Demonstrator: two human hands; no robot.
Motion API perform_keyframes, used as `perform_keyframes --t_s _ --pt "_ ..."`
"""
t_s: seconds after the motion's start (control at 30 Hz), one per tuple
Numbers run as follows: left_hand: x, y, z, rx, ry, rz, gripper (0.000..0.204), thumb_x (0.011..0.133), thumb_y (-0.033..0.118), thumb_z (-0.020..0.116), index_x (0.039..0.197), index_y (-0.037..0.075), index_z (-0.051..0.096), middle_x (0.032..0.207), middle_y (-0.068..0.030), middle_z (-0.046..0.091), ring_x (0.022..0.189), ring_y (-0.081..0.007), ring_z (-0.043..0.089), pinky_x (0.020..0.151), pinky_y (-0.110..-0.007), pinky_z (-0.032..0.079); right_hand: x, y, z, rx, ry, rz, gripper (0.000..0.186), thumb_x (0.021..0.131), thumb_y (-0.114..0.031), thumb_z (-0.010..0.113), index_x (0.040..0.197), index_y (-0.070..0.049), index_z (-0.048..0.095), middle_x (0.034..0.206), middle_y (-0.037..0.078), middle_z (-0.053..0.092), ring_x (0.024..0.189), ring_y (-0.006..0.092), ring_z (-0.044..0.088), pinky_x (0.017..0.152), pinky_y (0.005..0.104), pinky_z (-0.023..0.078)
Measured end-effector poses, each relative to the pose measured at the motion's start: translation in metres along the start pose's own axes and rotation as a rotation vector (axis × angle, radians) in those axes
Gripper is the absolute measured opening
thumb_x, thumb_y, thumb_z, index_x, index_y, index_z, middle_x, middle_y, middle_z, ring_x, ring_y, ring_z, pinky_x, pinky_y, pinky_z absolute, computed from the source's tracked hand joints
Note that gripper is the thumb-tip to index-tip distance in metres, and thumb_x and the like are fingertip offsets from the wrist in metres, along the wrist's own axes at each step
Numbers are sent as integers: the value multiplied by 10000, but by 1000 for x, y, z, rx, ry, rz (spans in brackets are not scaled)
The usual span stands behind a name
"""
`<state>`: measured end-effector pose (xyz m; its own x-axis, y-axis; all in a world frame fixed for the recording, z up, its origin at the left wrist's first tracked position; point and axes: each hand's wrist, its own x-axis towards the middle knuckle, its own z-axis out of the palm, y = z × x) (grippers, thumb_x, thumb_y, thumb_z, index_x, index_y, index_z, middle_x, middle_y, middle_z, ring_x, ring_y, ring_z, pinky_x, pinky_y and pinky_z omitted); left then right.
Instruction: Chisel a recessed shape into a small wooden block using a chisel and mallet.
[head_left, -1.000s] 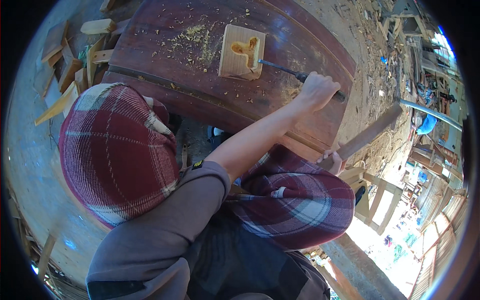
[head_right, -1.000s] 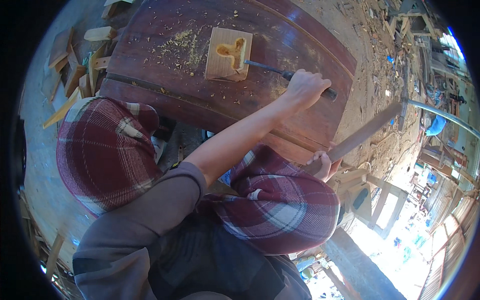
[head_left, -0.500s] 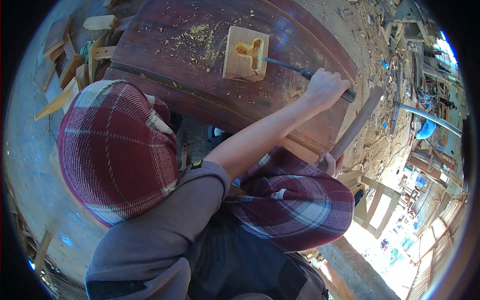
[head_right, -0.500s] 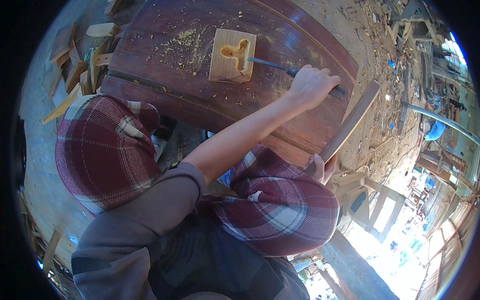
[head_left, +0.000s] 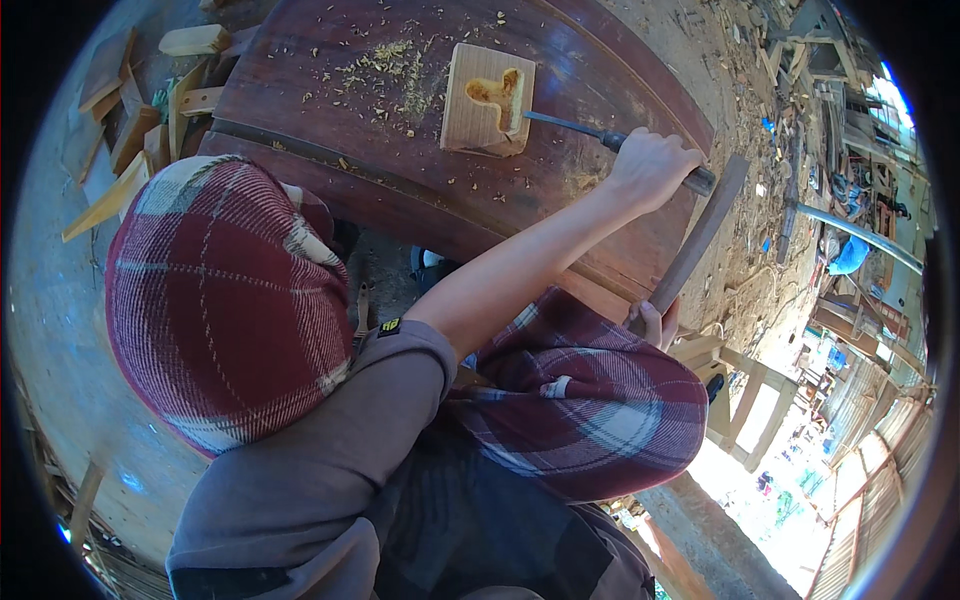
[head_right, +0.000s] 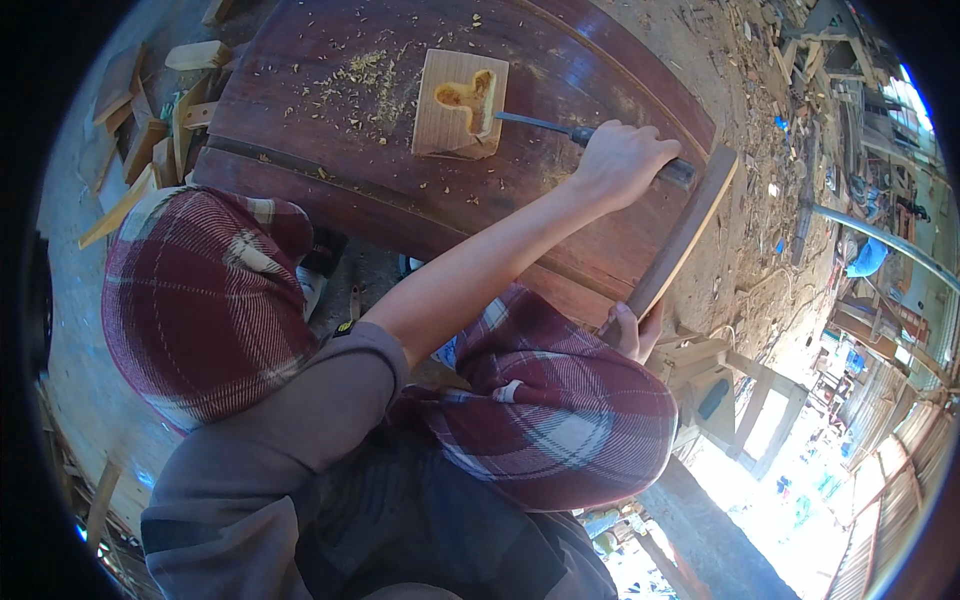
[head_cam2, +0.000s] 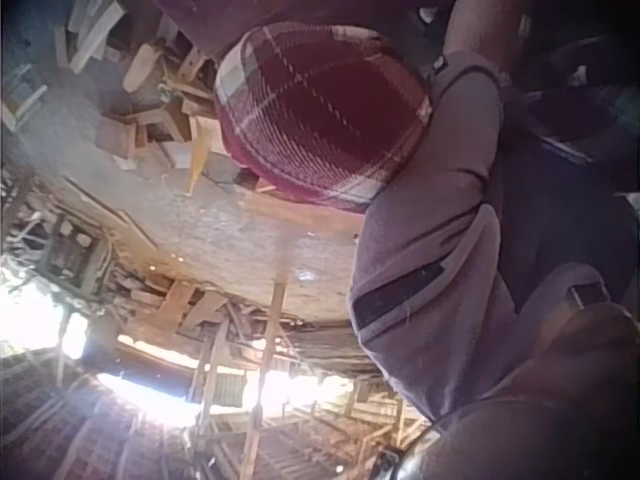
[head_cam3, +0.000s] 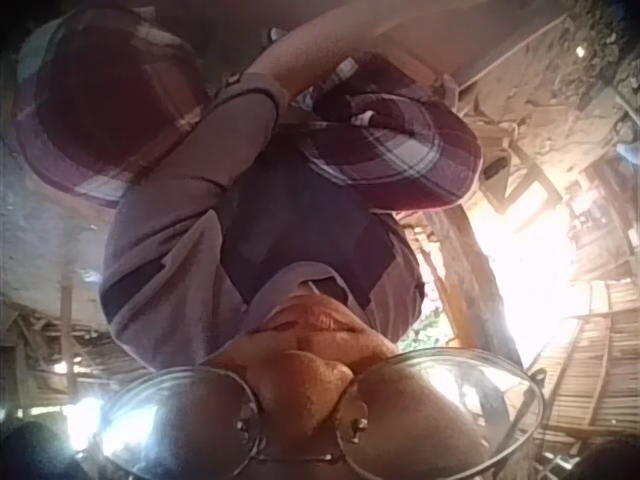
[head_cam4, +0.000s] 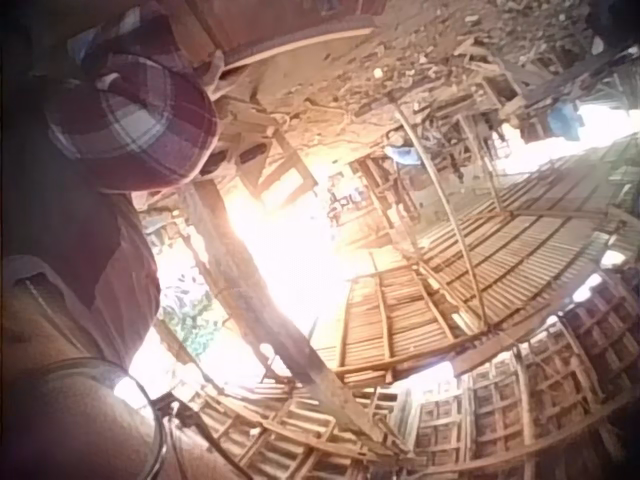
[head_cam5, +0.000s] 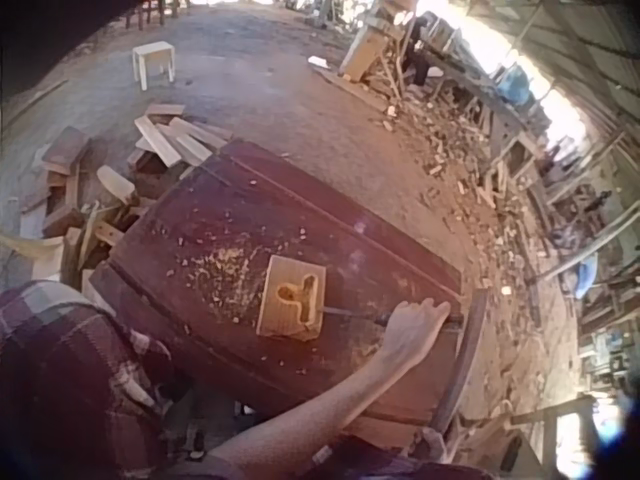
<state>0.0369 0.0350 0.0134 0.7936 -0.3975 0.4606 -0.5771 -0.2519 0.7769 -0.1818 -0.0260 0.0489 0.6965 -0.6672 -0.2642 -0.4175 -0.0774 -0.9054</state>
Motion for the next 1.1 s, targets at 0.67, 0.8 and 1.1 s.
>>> perform_keyframes --t_s 0.67,0.8,1.1 --pt "-8 -14 23 63 -8 30 118 686 168 700 787 166 639 712 -47 634 710 -263 660 637 -399 459 2 -11 -3 181 215 -6 607 738 -154 615 1301 -5 445 800 97 526 697 158 517 602 317 466" --pt "-8 -23 22 141 -73 -43 113 686 168 701 778 163 636 706 -48 633 697 -263 654 638 -404 454 13 21 12 -149 161 29 560 710 -150 632 1224 3 474 709 68 520 569 149 494 554 246 456" --pt "2 -30 15 76 -1 -95 22 761 173 633 759 157 649 715 -65 642 721 -266 665 667 -415 462 16 13 19 -75 245 334 558 715 -115 616 1241 5 471 689 44 509 500 142 468 448 255 424"
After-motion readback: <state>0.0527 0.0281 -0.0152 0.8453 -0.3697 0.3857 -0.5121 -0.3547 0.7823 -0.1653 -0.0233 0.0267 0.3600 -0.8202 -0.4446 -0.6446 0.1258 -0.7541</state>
